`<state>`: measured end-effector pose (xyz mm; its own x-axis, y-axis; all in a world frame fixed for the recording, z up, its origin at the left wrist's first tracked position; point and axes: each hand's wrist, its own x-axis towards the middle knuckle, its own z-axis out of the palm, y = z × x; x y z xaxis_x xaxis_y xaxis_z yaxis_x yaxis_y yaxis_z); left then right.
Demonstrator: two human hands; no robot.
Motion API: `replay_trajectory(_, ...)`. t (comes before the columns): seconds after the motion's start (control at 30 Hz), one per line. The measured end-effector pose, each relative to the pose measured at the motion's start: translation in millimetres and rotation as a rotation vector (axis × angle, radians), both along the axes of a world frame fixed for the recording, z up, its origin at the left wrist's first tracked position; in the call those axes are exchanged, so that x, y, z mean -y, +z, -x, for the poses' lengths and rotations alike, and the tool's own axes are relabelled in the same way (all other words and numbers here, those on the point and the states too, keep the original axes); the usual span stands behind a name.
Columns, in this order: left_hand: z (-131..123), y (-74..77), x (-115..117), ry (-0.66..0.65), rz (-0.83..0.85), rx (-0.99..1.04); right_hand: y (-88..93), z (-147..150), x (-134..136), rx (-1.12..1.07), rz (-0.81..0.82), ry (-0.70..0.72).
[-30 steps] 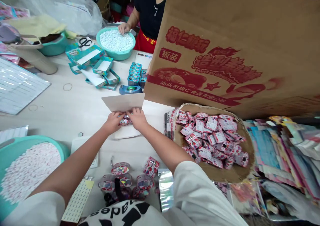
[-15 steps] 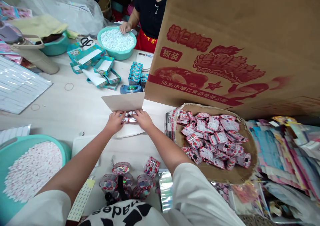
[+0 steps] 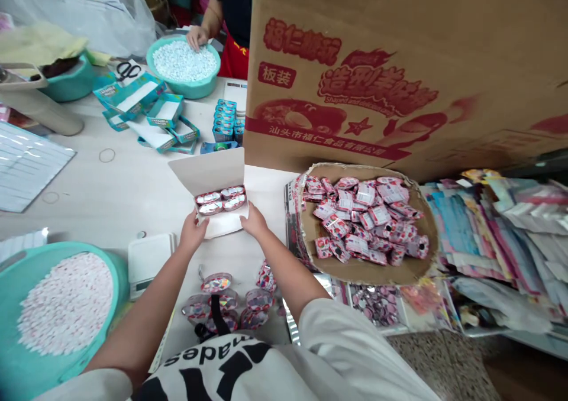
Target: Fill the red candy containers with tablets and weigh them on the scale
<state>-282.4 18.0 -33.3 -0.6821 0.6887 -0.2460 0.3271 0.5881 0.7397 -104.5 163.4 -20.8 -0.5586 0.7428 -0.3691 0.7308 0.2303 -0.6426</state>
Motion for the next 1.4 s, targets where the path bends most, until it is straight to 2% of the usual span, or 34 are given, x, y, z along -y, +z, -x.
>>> replay_trajectory(0.17,-29,2.4,46,-0.014,0.015,0.205,5.2,-51,49,0.007,0.141,-0.074)
replay_trajectory(0.33,-51,13.1,85,-0.122,0.015,0.304,8.6,-93,83,0.005,0.178,-0.093)
replay_trajectory(0.47,-52,29.6,102,-0.101,0.013,0.141,20.4,-122,102,0.021,0.051,-0.106)
replay_trajectory(0.53,-55,41.6,113,-0.116,0.007,0.022,30.3,-140,117,0.029,-0.02,-0.065)
replay_trajectory(0.6,-63,53.0,124,-0.222,-0.002,-0.067,38.7,-156,136,0.031,-0.034,0.047)
replay_trajectory(0.67,-76,60.5,132,-0.38,-0.004,-0.132,42.7,-167,158,0.044,-0.015,0.173)
replay_trajectory(0.73,-92,62.4,136,-0.51,0.018,-0.2,42.3,-170,179,0.076,0.002,0.26)
replay_trajectory(0.83,-111,57.2,138,-0.593,0.082,-0.315,37.4,-164,198,0.147,0.005,0.31)
replay_trajectory(0.97,-124,47.6,145,-0.623,0.15,-0.43,33.7,-161,196,0.206,0.014,0.366)
replay_trajectory(1.13,-128,40.7,156,-0.602,0.209,-0.503,39.8,-172,199,0.219,-0.013,0.447)
replay_trajectory(1.27,-128,38.3,155,-0.61,0.231,-0.543,42.9,-168,218,0.275,-0.103,0.415)
replay_trajectory(1.4,-129,38.6,149,-0.706,0.263,-0.567,41.5,-156,228,0.315,-0.171,0.366)
